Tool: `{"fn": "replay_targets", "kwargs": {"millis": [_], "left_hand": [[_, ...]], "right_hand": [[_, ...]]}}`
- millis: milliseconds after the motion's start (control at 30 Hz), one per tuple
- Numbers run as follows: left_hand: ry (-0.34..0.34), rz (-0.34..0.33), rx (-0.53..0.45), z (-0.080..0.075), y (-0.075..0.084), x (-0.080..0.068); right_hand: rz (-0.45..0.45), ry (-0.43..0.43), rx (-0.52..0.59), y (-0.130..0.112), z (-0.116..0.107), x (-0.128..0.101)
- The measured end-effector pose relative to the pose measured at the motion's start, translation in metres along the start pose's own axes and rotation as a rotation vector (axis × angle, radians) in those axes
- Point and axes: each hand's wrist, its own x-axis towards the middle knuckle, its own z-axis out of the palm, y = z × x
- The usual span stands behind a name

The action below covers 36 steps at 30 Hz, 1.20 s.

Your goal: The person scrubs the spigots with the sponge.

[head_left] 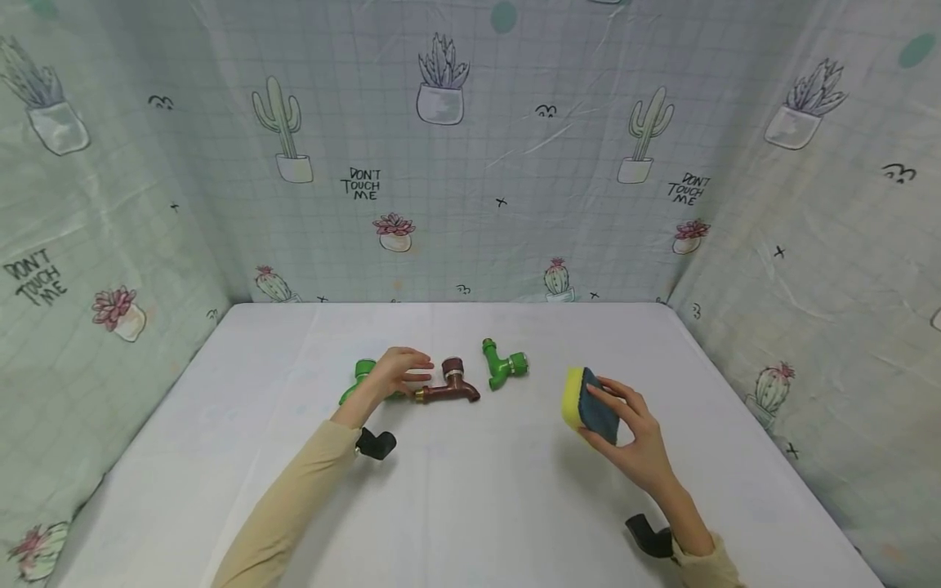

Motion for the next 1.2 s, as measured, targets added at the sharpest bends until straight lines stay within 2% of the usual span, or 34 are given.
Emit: {"fn": "replay_targets", "kwargs": {"millis": [100, 233, 333, 400, 500, 600, 667, 733, 833, 1033, 1200], "left_hand": [[0.033, 0.043, 0.064, 0.004, 0.002, -0.003], [0.104, 0.135, 0.158, 0.015, 0.008, -0.005], [0.118, 0.21, 0.216, 0.03, 0.014, -0.002], [0.105, 0.274, 0.29, 0.041, 0.017, 0.003], [0.051, 0.397, 0.458, 0.055, 0.02, 0.015], [0.012, 0.553, 0.655, 0.067, 0.022, 0.026], [0.009, 0.639, 0.77, 0.072, 0.024, 0.033], [0.029, 0.687, 0.876, 0.077, 0.025, 0.039], [0.049, 0.712, 1.056, 0.082, 0.024, 0.045], [0.035, 0.762, 1.412, 0.089, 0.015, 0.055], [0.019, 0.743, 1.605, 0.094, 0.009, 0.06]], "right_hand": [[0.014, -0.008, -0.015, 0.0, 0.0, -0.001], [0.027, -0.012, -0.03, 0.0, -0.001, -0.004], [0.03, -0.008, -0.032, 0.0, -0.003, -0.006], [0.03, -0.005, -0.029, 0.001, -0.004, -0.007], [0.025, -0.006, -0.023, 0.002, -0.004, -0.007], [0.026, -0.009, -0.015, 0.003, -0.004, -0.007], [0.028, -0.009, -0.012, 0.004, -0.004, -0.007], [0.029, -0.007, -0.012, 0.004, -0.004, -0.008], [0.031, -0.002, -0.014, 0.003, -0.004, -0.008], [0.035, 0.001, -0.019, 0.0, -0.003, -0.009], [0.039, 0.009, -0.018, 0.0, -0.004, -0.009]]}}
